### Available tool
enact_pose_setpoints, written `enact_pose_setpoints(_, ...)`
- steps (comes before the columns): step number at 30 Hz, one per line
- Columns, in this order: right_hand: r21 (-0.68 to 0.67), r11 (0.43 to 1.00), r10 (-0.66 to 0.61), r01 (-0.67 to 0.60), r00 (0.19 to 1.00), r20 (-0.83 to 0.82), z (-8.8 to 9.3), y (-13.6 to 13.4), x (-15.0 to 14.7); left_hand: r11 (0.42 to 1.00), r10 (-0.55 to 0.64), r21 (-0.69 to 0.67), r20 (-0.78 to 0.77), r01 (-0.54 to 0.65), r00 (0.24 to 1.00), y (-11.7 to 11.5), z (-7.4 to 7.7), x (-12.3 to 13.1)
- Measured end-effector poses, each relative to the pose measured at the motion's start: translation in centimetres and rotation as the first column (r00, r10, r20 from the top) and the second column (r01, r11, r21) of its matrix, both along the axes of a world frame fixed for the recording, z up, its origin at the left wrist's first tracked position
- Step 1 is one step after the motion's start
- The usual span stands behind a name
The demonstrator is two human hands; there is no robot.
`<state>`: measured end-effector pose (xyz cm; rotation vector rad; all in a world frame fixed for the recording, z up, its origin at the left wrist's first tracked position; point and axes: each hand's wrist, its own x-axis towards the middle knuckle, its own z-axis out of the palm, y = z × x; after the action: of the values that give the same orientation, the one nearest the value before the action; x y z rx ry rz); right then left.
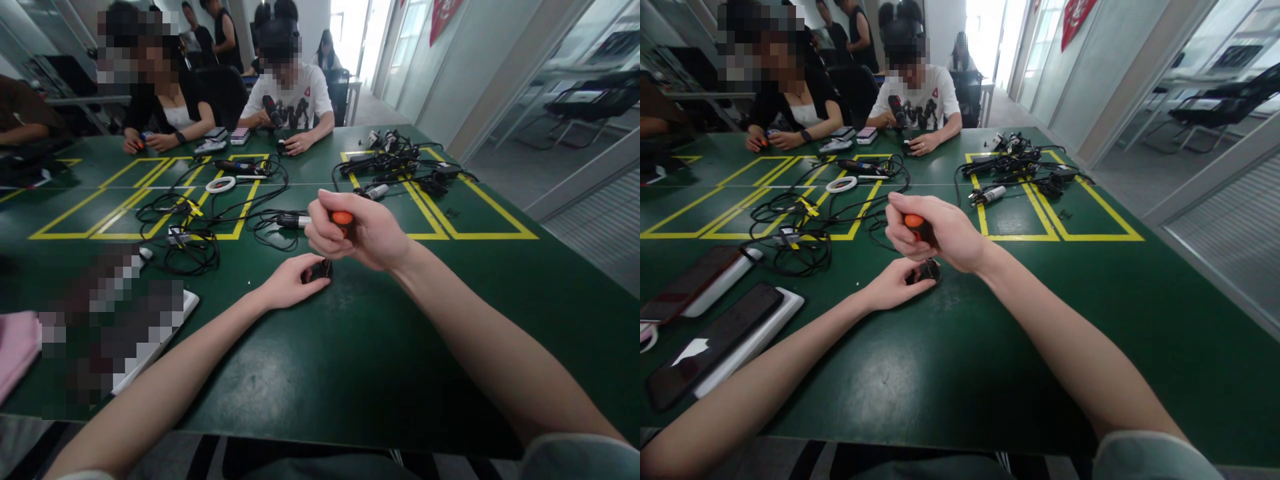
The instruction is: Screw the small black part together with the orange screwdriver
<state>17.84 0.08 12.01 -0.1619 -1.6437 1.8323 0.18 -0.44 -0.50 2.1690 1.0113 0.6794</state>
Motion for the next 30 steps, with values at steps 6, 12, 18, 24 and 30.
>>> enact_pose_setpoints(6, -0.021, 0.998, -0.067, 0.066, 0.996, -0.061, -0.6, 0.0, 0.0, 1.0, 0.007, -0.002, -0.014, -0.007, 1.0, 0.0, 0.1, 0.0)
enact_pose_setpoints(12, 0.05, 0.988, -0.135, 0.143, 0.981, -0.138, -1.0, 0.7, 0.1, 1.0, -0.004, -0.019, -0.012, 0.004, 1.0, -0.1, 0.4, -0.1)
enact_pose_setpoints(18, -0.011, 0.991, -0.132, 0.132, 0.989, -0.061, -0.2, 0.7, 0.4, 1.0, -0.012, -0.011, -0.003, 0.012, 1.0, -0.1, 0.3, -0.1)
enact_pose_setpoints(24, 0.002, 0.993, -0.118, 0.119, 0.987, -0.112, -0.8, 0.1, -0.1, 1.0, -0.007, 0.002, 0.006, 0.007, 1.0, 0.0, 0.2, -0.1)
enact_pose_setpoints(30, 0.142, 0.946, -0.268, 0.29, 0.951, -0.155, -1.1, 0.7, -0.3, 1.0, -0.011, -0.01, -0.001, 0.011, 1.0, 0.0, 0.2, -0.1)
